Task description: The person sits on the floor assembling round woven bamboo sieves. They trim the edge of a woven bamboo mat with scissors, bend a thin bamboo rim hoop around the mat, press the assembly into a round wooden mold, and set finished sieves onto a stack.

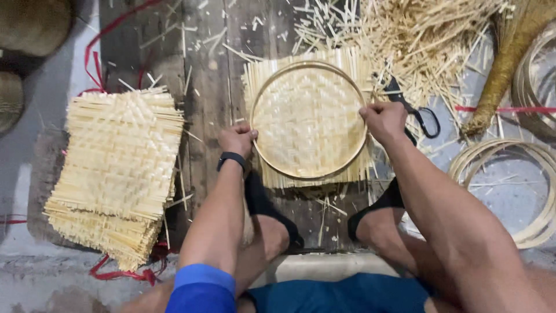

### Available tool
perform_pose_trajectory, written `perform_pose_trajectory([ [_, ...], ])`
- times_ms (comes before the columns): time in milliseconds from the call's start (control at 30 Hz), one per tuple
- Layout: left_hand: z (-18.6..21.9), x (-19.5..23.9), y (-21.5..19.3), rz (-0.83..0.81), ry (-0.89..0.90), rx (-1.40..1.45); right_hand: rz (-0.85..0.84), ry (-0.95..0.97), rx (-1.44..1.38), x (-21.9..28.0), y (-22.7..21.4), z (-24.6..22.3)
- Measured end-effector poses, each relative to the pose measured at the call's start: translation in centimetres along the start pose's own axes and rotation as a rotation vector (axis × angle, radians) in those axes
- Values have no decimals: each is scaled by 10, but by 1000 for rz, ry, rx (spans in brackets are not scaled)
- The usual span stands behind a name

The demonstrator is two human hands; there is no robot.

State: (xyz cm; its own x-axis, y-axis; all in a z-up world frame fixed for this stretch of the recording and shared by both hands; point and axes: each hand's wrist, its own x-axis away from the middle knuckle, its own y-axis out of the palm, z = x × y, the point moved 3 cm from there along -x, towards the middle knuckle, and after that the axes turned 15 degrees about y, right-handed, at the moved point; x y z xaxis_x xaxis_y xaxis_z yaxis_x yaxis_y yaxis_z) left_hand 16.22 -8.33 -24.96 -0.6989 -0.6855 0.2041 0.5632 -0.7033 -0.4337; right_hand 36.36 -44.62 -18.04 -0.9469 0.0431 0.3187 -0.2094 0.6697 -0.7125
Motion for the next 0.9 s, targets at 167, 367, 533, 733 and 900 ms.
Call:
perform_pose_trajectory([
  [167,-35,-1,7,-36,4,105,-110,316,-122,-11,18,54],
  [367,-23,2,3,-104,-224,229,-57,129,-89,-6,15,52],
  [533,97,-18,-10,-281,-31,-400,242,-262,222,50,3,-27],
  [733,150,-76,89,-310,1089,-591,-415,-811,668,182,81,-63],
  [900,158,-80,99,-536,328,-197,-220,-901,633,180,91,-50],
])
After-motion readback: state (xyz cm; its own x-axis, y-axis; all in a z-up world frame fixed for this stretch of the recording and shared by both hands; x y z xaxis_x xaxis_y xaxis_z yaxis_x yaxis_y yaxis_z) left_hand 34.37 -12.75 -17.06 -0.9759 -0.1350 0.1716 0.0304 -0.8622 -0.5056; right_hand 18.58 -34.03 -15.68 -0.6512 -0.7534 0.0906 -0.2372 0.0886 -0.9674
